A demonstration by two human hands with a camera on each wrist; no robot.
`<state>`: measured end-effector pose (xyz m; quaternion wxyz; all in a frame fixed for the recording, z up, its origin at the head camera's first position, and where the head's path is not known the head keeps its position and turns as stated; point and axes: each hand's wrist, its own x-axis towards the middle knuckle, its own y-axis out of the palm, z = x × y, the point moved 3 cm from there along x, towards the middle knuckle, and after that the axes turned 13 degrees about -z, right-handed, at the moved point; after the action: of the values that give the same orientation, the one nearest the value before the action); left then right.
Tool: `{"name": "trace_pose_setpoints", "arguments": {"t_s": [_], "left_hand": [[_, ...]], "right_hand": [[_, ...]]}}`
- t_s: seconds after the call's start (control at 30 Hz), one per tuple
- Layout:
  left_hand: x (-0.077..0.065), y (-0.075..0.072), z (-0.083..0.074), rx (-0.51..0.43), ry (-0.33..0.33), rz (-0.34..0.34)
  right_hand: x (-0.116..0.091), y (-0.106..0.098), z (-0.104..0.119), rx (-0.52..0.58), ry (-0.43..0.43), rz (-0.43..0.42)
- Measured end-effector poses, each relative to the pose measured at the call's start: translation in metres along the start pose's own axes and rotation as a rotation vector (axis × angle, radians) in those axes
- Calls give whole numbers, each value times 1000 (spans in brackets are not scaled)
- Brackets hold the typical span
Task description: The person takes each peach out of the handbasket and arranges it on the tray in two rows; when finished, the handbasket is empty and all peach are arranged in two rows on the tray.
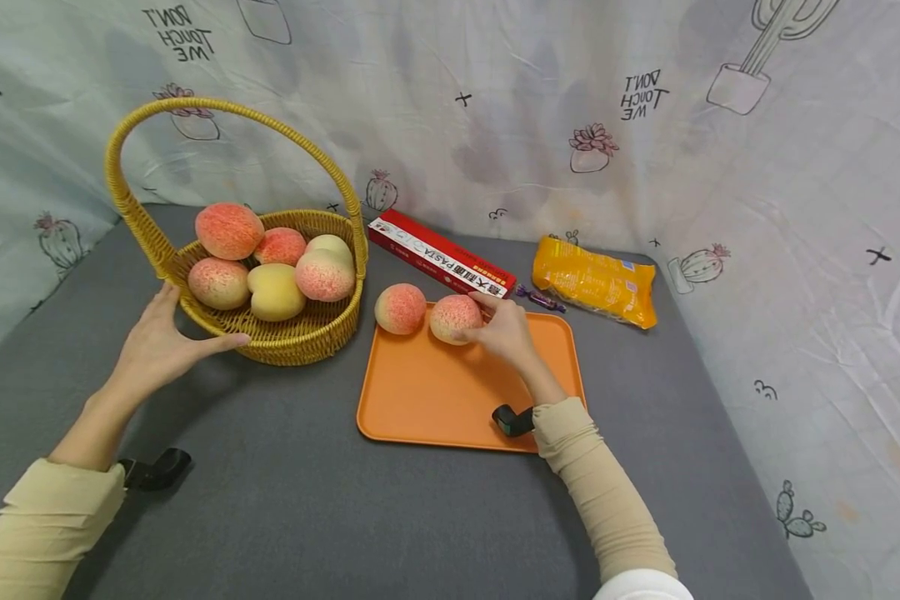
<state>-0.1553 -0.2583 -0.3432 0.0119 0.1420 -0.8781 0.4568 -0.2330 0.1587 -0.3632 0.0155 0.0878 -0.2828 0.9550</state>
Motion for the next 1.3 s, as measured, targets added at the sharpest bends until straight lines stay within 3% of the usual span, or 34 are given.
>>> {"name": "trace_pose_setpoints", "arguments": {"t_s": [0.17, 0.37, 0.6, 0.77, 0.9, 1.07, 1.2, 1.3], "left_hand": [[0, -1, 0, 3, 0, 3], [0, -1, -1, 9, -3, 8], [0, -3, -3, 12, -7, 5], [0, -3, -3, 13, -8, 5], [1, -3, -1, 12, -7, -1], [1, -4, 1, 14, -5, -5], [1, -4, -1, 12, -6, -3], [1, -2, -2, 14, -7, 1]], "right_hand": [[2, 6, -2, 77, 11, -7], [4, 8, -3, 82, 21, -23], [9, 7, 0, 32, 10, 27], [11, 5, 4, -112, -77, 35], [10, 2, 20, -167, -148, -38], [7, 12, 54, 26, -169, -62], [5, 32, 81, 144, -312, -32], [3, 51, 98, 104, -412, 20]]}}
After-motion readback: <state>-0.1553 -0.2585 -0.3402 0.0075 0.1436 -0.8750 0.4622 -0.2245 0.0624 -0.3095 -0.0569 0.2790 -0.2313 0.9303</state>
